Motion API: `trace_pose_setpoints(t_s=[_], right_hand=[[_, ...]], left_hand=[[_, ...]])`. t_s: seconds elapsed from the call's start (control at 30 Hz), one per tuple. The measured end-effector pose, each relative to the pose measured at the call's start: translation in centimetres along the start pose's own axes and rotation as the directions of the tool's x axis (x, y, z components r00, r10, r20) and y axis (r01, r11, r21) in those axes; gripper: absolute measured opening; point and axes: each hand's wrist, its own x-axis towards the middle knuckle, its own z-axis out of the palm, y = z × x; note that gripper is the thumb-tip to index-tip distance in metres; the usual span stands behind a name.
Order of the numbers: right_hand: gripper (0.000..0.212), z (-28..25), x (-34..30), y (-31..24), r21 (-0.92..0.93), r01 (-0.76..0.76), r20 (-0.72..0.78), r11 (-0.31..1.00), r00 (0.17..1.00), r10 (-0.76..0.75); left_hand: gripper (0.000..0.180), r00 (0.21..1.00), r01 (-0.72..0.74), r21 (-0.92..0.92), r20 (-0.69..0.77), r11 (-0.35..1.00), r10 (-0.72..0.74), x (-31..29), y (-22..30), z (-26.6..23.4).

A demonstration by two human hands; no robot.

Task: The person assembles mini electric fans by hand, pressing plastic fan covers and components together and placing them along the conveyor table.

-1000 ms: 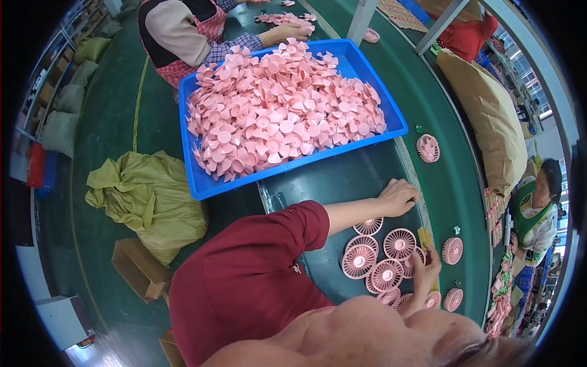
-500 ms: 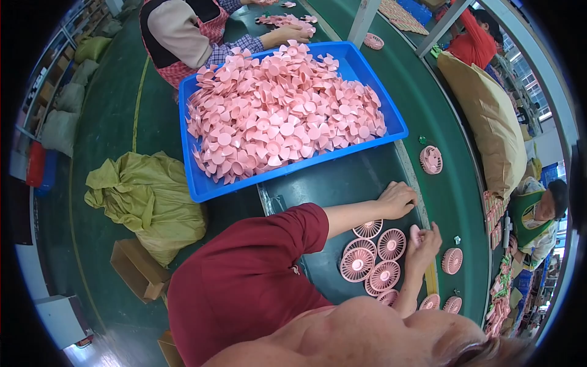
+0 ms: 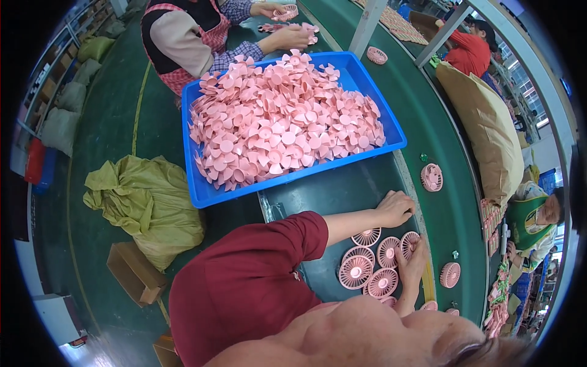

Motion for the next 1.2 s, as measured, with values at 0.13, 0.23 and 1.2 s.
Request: trace_pose_setpoints(t_s=[0.13, 0.23, 1.2], right_hand=[[0.051, -0.2, -0.5, 1.5, 0.053, -0.143, 0.097, 0.988, 0.986, 0.138], [0.052, -0.8, 1.1, 1.3, 0.069, -0.176, 0.103, 0.982, 0.98, 0.169], [0.062, 3.6, 16.3, 12.0, -0.192, -0.242, -0.206, 0.951, 0.957, 0.202]], left_hand=[[0.006, 0.997, -0.067, -0.011, -0.025, 0.998, 0.067, 1.2, 0.5, 0.1], [0.013, 0.999, -0.037, 0.08, -0.012, 0.996, 0.038, 1.8, 1.1, -1.0], [0.017, 0.994, 0.11, -0.382, 0.02, 0.917, -0.111, 3.3, -0.4, -0.9]])
